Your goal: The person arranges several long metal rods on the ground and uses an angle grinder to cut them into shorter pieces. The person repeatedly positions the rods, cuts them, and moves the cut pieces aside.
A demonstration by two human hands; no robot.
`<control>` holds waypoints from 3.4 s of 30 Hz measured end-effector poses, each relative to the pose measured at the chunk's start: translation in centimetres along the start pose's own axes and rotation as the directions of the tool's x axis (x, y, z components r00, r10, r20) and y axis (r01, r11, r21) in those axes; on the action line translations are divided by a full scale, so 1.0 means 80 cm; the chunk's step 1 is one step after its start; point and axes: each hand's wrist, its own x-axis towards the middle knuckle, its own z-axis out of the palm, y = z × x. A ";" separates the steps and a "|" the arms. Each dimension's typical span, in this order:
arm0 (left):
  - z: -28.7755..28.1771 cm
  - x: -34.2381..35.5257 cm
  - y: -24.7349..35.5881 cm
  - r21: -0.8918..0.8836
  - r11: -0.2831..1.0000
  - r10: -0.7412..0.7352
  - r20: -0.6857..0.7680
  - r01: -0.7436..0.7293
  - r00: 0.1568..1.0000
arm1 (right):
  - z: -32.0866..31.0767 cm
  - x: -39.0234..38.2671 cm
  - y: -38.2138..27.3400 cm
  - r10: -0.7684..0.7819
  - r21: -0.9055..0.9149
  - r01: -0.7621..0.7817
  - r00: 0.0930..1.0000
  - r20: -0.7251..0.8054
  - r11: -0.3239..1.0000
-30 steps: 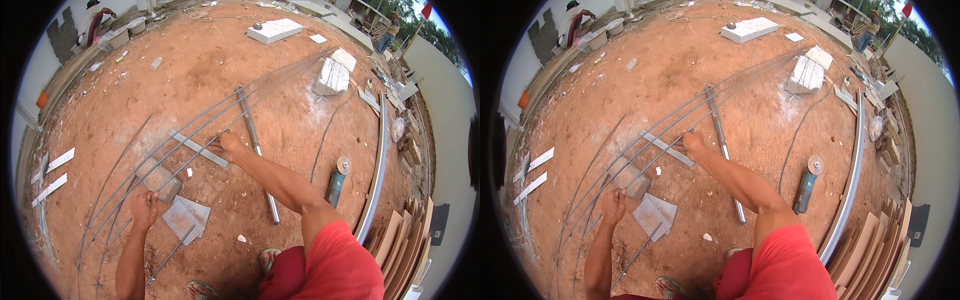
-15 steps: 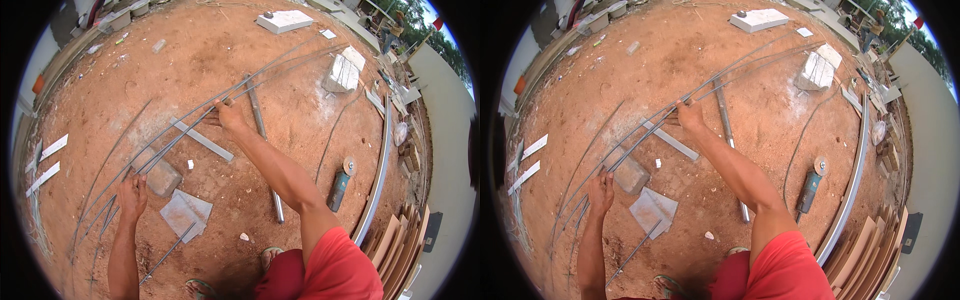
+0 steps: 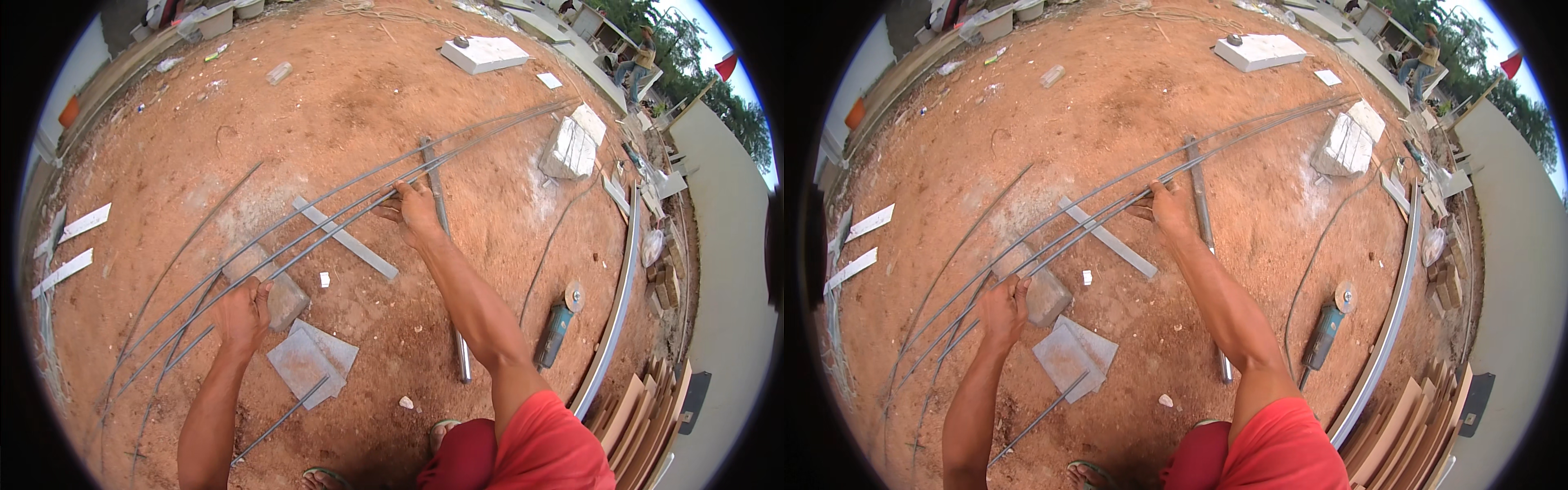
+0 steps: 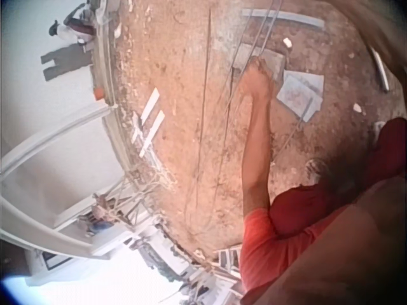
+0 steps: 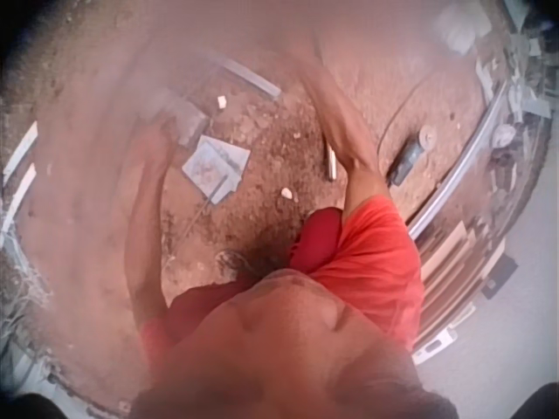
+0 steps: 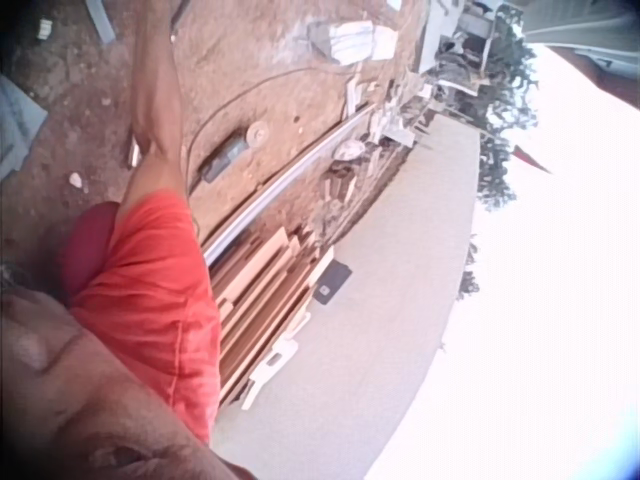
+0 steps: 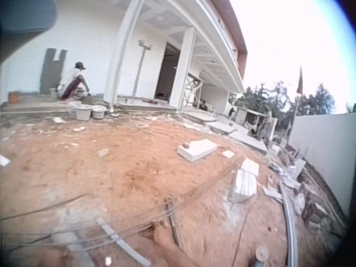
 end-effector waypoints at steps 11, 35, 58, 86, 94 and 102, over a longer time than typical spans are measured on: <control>0.062 0.074 0.031 -0.076 0.992 0.107 0.032 -0.104 0.994 | -0.066 0.068 0.000 0.031 0.092 -0.027 0.998 -0.045 0.995; 0.126 0.077 0.040 -0.099 0.935 0.346 0.042 -0.340 0.937 | -0.144 0.180 0.018 -0.091 -0.381 -0.012 0.964 -0.251 0.925; -0.235 -0.116 0.057 -0.316 0.874 -0.112 0.609 0.370 0.785 | -0.241 -0.302 -0.053 0.157 -0.891 -0.200 0.977 -0.147 0.408; -0.416 0.207 0.529 -0.274 0.908 -0.105 0.585 0.317 0.805 | -0.287 -0.699 -0.452 0.490 -0.294 -0.884 0.450 -0.747 0.363; -0.254 0.331 0.599 0.045 0.926 -0.260 0.796 0.375 0.546 | -0.346 -0.337 -0.560 0.243 -0.565 -0.742 0.659 -0.712 0.360; -0.200 0.472 0.835 -0.478 0.827 0.210 0.751 0.295 0.626 | -0.425 0.079 -0.578 0.167 -0.615 -0.606 0.767 -0.619 0.504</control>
